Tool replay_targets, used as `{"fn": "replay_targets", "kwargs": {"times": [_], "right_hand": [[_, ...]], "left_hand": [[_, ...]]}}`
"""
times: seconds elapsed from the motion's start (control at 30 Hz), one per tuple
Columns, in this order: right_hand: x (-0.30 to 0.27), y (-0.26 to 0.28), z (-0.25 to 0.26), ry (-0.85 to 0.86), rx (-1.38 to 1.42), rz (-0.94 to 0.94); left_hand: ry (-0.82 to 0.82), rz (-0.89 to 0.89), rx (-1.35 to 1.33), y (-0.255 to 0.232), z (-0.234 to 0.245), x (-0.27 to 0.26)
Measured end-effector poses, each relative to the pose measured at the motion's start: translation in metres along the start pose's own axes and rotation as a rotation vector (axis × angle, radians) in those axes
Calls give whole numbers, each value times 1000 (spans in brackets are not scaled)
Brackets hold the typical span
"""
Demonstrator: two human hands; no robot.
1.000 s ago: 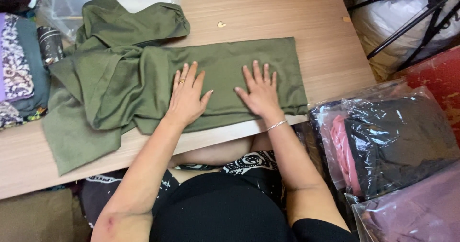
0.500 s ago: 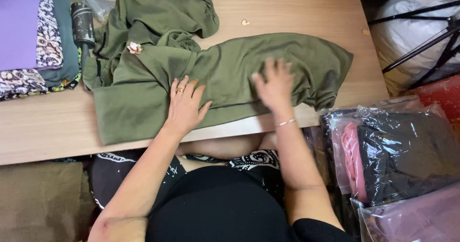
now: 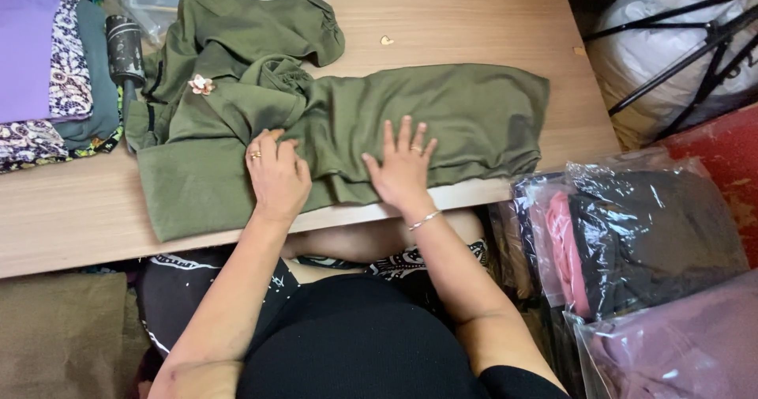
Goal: The person cleans a green garment with a lint roller by hand and then folds it on a low wooden surface.
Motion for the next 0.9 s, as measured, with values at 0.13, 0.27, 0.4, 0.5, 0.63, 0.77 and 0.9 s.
{"fn": "replay_targets", "kwargs": {"times": [0.13,0.27,0.4,0.5,0.63,0.77,0.9], "right_hand": [[-18,44,-12,-8,31,206],[-42,77,-37,10,-71,348],[-55,77,-51,4,-16,420],[-52,65,-59,1,41,456],[-50,44,-47,-56,251,486],[-46,-14,-25,-326,436,429],[-34,-84,6,-597,378,83]], "left_hand": [[-90,0,-188,-12,34,17],[-112,-27,-223,-4,28,15],[-99,27,-239,5,26,8],[-93,21,-200,11,17,6],[-131,7,-165,15,6,3],[-143,4,-180,15,6,1],[-133,20,-211,15,8,2]]}}
Point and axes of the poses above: each hand's wrist, its own x-axis towards the middle knuckle, its own z-axis out of the back of the hand, y = z × x, the point moved 1 cm from there along x, towards the middle knuckle, and after that the axes turned 12 degrees about x, right-handed, at the moved point
